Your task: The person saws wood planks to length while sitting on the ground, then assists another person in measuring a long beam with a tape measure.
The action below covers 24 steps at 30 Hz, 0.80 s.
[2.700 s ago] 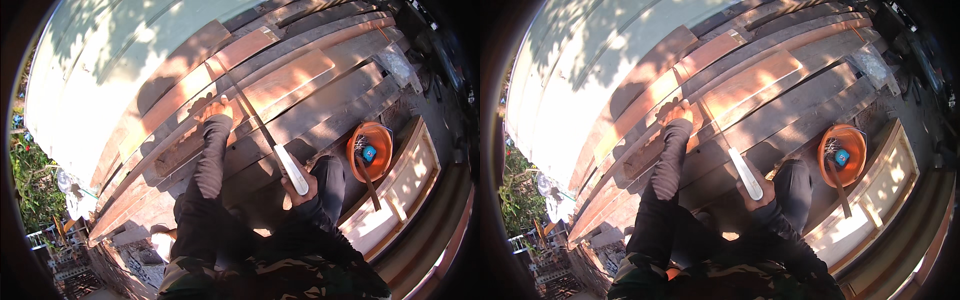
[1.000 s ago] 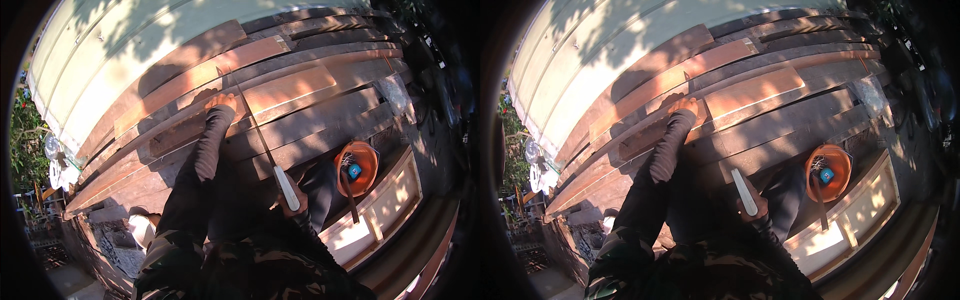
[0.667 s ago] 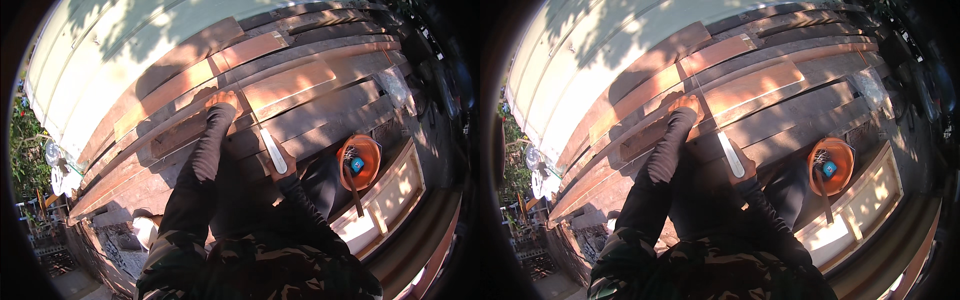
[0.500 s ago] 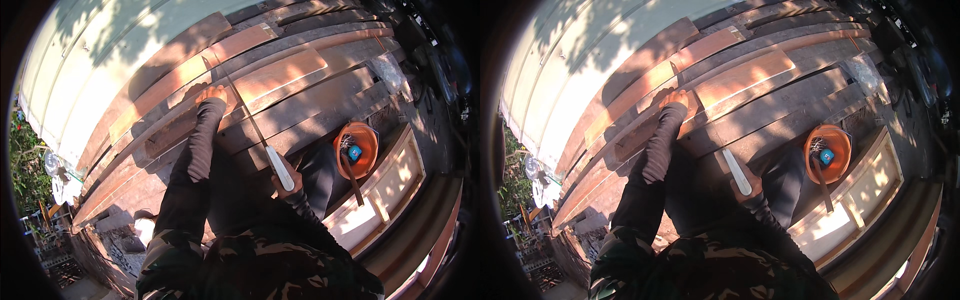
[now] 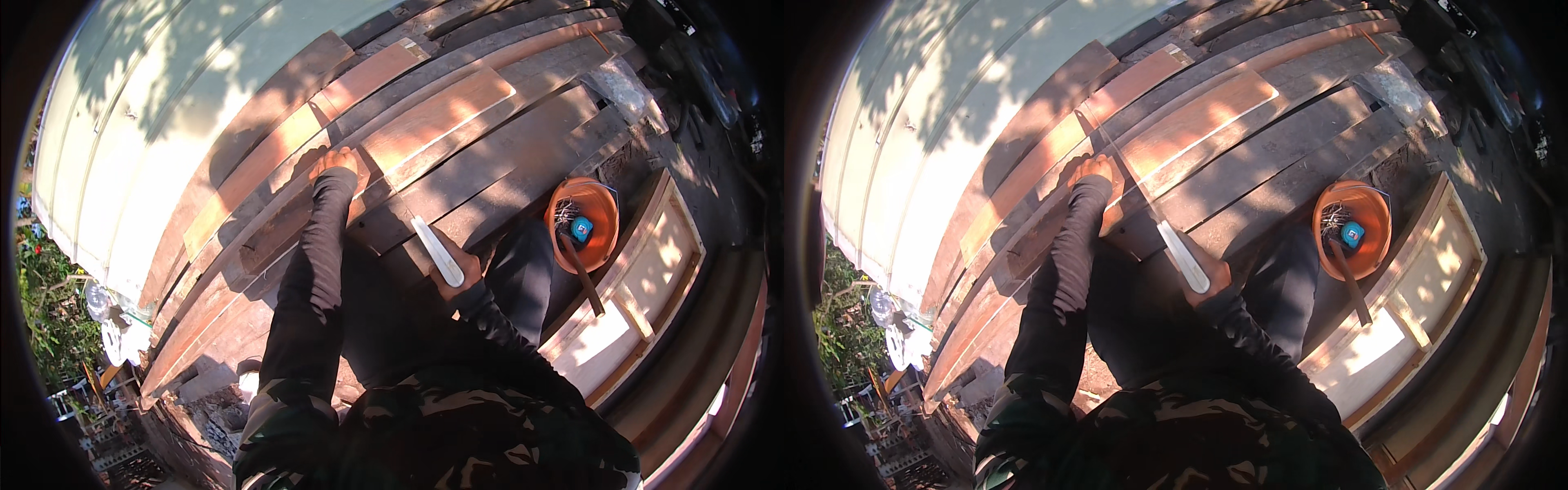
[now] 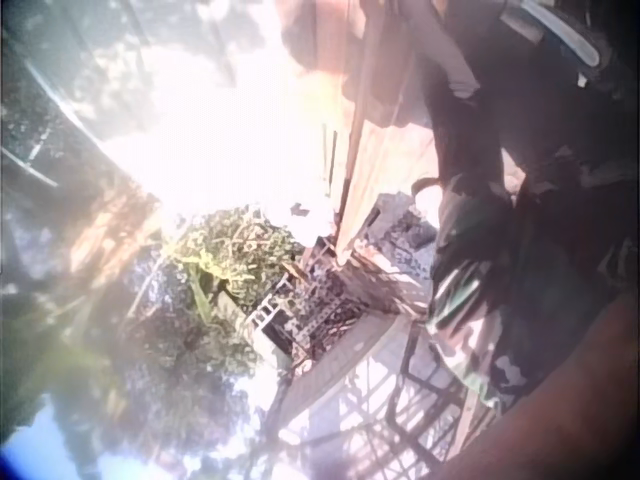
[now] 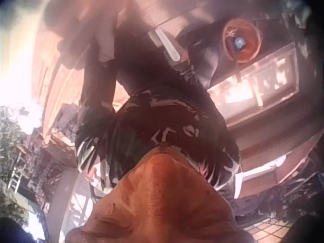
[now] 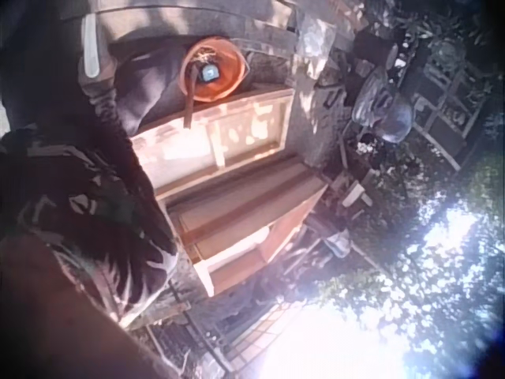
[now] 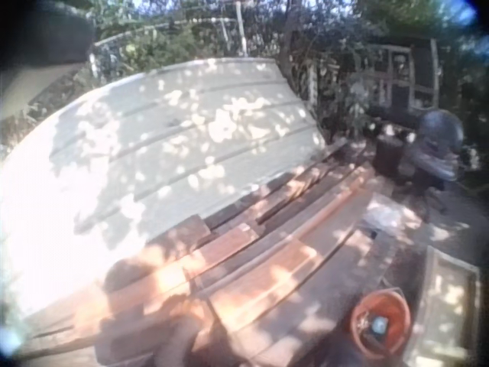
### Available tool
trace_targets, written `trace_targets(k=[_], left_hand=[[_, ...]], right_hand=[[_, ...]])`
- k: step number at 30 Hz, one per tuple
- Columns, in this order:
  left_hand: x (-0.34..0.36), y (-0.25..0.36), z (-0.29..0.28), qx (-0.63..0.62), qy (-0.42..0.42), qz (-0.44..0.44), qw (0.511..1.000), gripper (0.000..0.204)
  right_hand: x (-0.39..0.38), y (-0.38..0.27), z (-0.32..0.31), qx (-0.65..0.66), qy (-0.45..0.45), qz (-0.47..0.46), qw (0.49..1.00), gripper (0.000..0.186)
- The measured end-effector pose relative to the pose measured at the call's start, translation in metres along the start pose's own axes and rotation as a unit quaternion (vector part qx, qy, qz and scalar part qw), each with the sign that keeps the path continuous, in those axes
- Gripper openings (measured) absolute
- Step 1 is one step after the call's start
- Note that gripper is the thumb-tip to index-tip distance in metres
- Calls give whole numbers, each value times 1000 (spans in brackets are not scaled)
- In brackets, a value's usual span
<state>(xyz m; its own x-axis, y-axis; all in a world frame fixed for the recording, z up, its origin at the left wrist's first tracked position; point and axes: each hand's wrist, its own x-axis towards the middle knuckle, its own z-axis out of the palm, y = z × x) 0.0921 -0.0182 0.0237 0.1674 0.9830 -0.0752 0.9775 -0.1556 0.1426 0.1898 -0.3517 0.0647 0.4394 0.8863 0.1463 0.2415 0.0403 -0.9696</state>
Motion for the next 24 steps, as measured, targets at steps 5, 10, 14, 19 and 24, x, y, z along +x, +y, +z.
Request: trace_targets(k=[5,10,14,19,24], left_hand=[[-16,22,-11,0,-18,-16,1000,54],[-14,31,-12,-1,-35,-1,999,55],[-9,26,-21,4,-64,-13,998,58],[-17,23,-24,15,-43,-29,999,58],[-11,40,16,-12,-23,16,1000,60]], right_hand=[[-99,-40,-60,10,-28,85,996,59],[28,7,-1,10,-11,64,998,61],[59,35,24,118,-5,61,991,63],[-79,-14,-49,83,-12,105,991,61],[-48,-16,-50,23,-5,75,997,60]])
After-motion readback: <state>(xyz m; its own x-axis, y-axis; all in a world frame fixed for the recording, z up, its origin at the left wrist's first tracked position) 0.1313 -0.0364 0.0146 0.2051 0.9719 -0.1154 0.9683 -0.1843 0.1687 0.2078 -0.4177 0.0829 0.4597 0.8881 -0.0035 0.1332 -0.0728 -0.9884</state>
